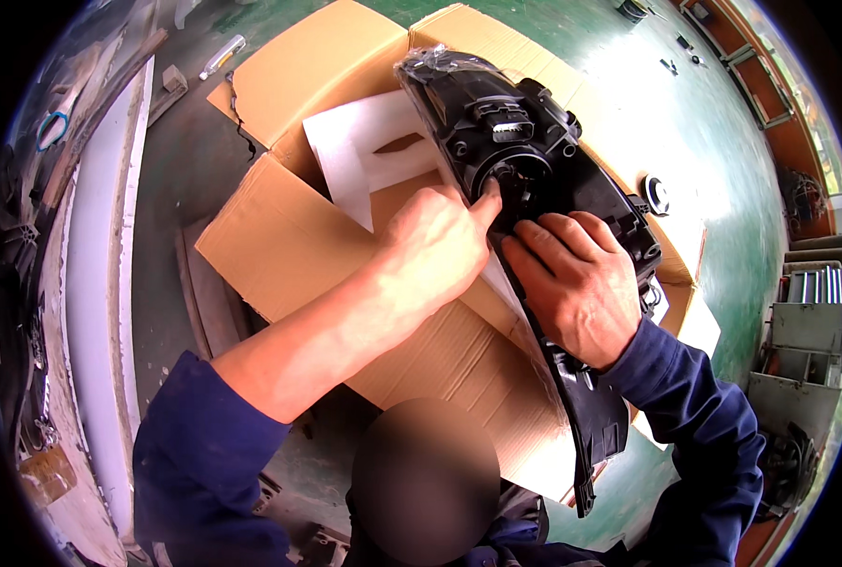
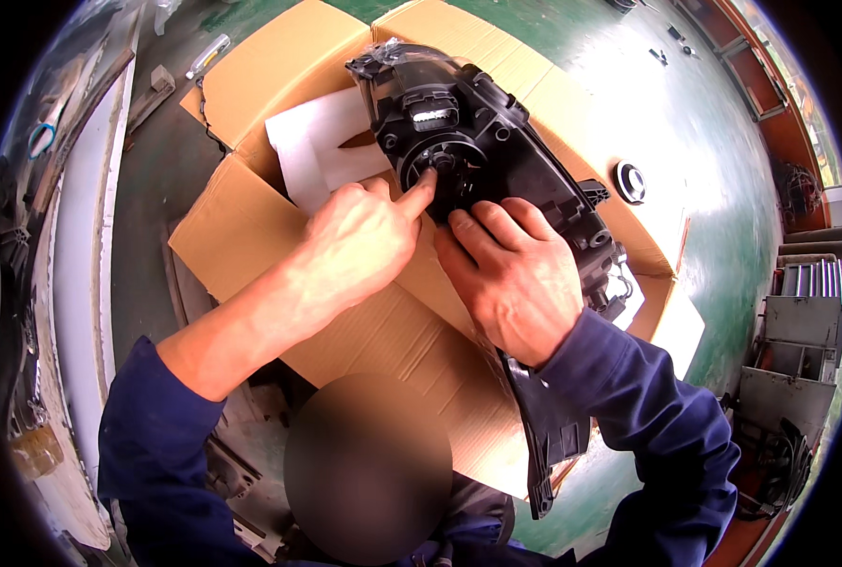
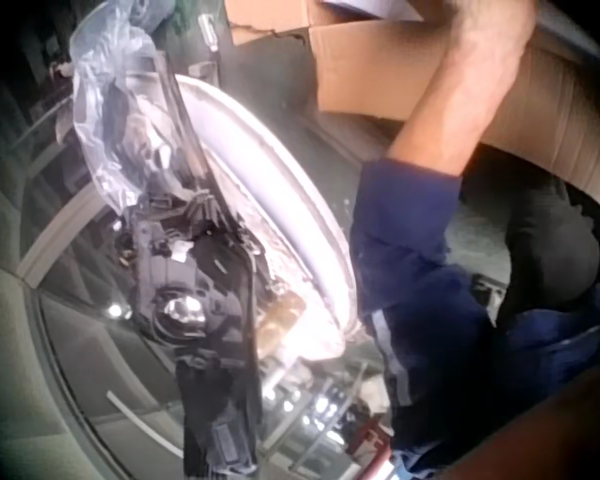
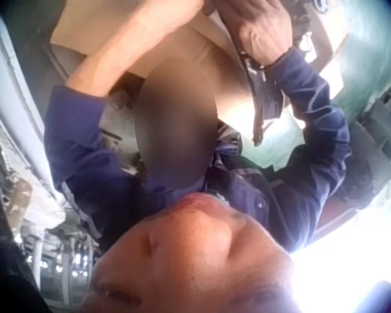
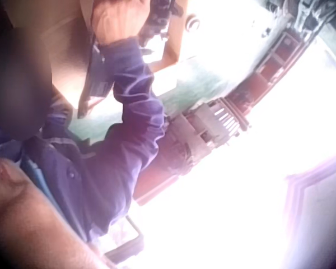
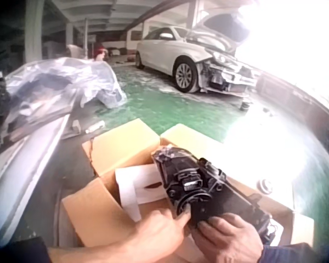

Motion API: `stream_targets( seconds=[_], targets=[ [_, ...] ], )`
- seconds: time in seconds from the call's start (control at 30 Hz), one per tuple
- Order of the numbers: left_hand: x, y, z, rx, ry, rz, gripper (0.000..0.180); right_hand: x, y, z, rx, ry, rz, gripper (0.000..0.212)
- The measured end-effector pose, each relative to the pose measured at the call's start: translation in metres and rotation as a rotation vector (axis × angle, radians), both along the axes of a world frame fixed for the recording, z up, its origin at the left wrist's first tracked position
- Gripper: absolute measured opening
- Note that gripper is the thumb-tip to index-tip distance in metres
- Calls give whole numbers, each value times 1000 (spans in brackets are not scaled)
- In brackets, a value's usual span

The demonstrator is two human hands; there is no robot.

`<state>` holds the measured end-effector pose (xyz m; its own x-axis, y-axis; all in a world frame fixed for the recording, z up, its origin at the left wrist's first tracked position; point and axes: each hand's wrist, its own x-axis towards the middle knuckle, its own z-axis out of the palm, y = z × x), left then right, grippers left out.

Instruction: The person sits on the floor and assembles car headlights by hand. They connect small electrical connectors to the back of the headlight units, which are placed on a cardboard box and a workbench.

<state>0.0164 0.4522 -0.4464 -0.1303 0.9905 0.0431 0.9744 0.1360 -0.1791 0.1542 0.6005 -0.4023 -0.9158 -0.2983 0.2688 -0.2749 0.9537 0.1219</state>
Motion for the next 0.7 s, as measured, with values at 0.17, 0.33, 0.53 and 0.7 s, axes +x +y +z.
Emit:
stream_targets(
  seconds=[0.17,0.33,0.53,0.7],
  targets=[
    [0,0,-5,32,-17,8,38,-3,1,5,25,2,-15,33],
    [4,2,-6,18,-93,109,48,-11,5,12,22,1,-18,28],
    [2,4,-11,106,-242,173,51,-30,9,12,83,-108,11,24],
    [1,5,-9,37,-194,128,50,-44,18,18,86,-130,47,15]
  ],
)
